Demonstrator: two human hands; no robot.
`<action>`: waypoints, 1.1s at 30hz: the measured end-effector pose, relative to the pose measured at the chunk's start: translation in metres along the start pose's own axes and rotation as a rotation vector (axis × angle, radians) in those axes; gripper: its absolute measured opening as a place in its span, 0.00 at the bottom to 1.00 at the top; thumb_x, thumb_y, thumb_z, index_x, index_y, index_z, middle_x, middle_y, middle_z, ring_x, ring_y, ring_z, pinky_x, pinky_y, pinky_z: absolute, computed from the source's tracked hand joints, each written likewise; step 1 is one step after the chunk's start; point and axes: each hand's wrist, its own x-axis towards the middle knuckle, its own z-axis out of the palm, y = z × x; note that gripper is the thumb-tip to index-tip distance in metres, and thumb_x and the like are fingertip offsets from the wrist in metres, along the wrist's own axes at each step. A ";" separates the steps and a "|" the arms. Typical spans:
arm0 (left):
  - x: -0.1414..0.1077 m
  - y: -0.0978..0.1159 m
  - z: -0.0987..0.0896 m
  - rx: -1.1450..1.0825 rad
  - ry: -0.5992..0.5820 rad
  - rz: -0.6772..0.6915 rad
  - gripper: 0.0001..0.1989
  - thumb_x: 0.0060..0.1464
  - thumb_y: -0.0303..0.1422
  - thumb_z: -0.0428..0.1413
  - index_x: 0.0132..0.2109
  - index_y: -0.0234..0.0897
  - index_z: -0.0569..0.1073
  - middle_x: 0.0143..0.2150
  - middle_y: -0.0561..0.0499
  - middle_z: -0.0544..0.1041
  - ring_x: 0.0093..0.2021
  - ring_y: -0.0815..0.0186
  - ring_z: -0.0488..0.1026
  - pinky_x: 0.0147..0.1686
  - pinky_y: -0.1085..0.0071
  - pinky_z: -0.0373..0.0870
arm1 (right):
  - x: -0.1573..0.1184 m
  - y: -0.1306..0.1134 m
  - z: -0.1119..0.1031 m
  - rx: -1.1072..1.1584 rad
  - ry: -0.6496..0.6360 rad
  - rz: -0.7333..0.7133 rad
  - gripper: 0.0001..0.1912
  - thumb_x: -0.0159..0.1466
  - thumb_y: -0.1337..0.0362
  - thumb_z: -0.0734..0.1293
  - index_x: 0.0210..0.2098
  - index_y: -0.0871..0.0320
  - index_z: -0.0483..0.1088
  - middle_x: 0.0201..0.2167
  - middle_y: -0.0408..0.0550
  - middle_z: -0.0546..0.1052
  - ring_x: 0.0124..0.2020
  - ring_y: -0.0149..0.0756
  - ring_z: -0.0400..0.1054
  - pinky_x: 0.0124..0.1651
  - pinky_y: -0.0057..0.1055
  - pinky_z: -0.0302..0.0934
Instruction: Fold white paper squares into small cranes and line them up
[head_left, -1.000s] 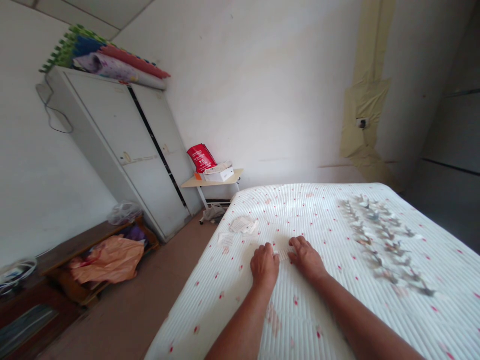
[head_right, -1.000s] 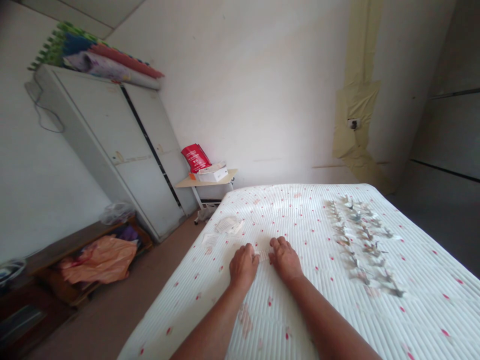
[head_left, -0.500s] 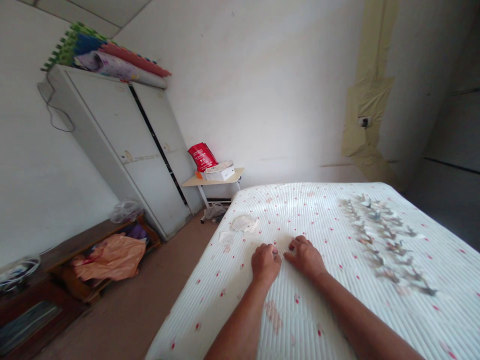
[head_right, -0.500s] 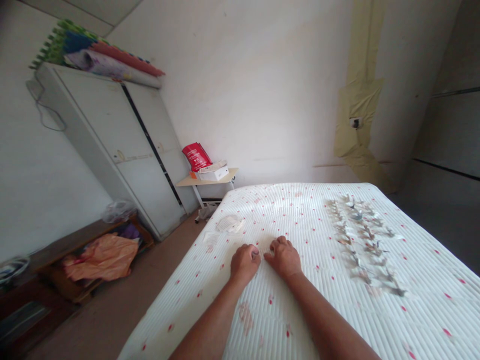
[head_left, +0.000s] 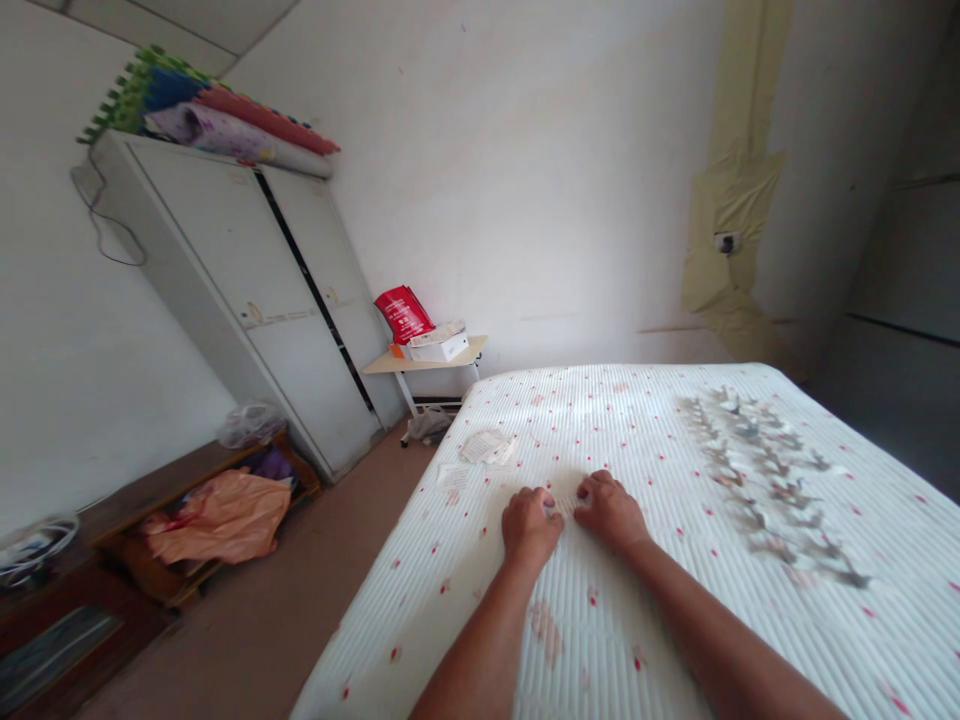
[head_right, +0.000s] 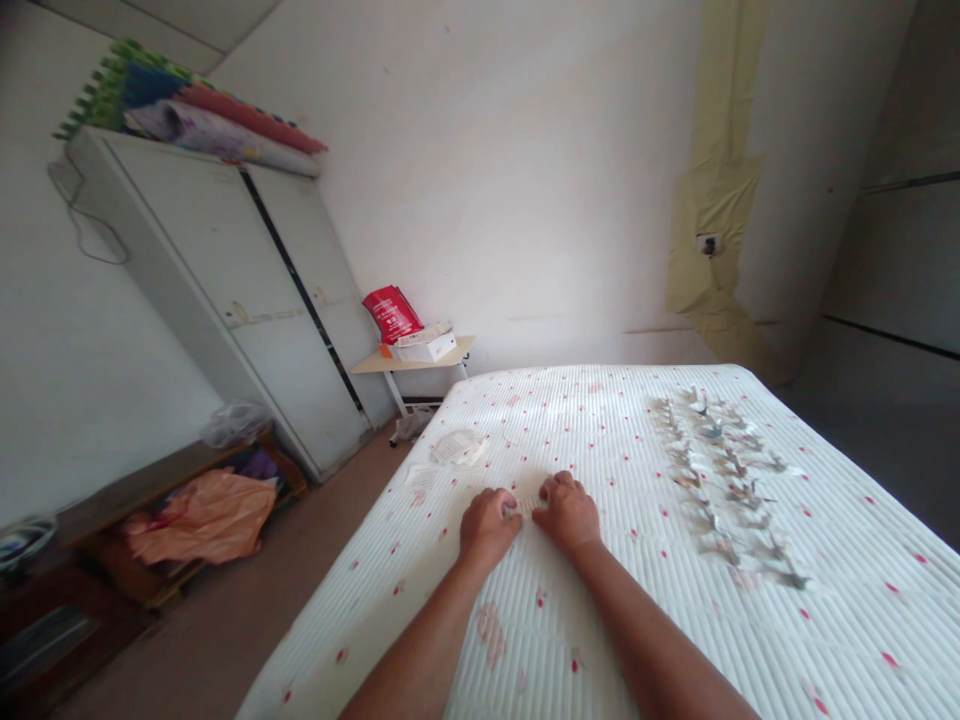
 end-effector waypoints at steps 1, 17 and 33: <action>0.000 0.000 0.000 0.009 -0.009 -0.001 0.09 0.47 0.34 0.53 0.37 0.40 0.71 0.38 0.52 0.72 0.39 0.66 0.68 0.39 0.72 0.60 | 0.001 0.002 0.000 0.024 -0.014 0.005 0.09 0.50 0.70 0.64 0.32 0.58 0.70 0.38 0.49 0.68 0.38 0.35 0.64 0.37 0.28 0.55; 0.004 0.013 -0.006 0.090 -0.085 -0.095 0.15 0.47 0.46 0.51 0.39 0.42 0.69 0.39 0.51 0.72 0.41 0.63 0.68 0.39 0.70 0.60 | 0.007 0.010 0.000 0.123 -0.067 0.014 0.15 0.51 0.77 0.59 0.32 0.59 0.73 0.41 0.50 0.70 0.41 0.34 0.66 0.43 0.26 0.56; 0.008 0.003 -0.006 0.031 -0.126 -0.090 0.10 0.45 0.32 0.53 0.38 0.42 0.68 0.40 0.54 0.72 0.41 0.67 0.68 0.35 0.74 0.61 | 0.006 0.010 0.000 0.130 -0.051 0.010 0.16 0.50 0.78 0.58 0.31 0.59 0.73 0.42 0.50 0.70 0.39 0.33 0.67 0.42 0.26 0.57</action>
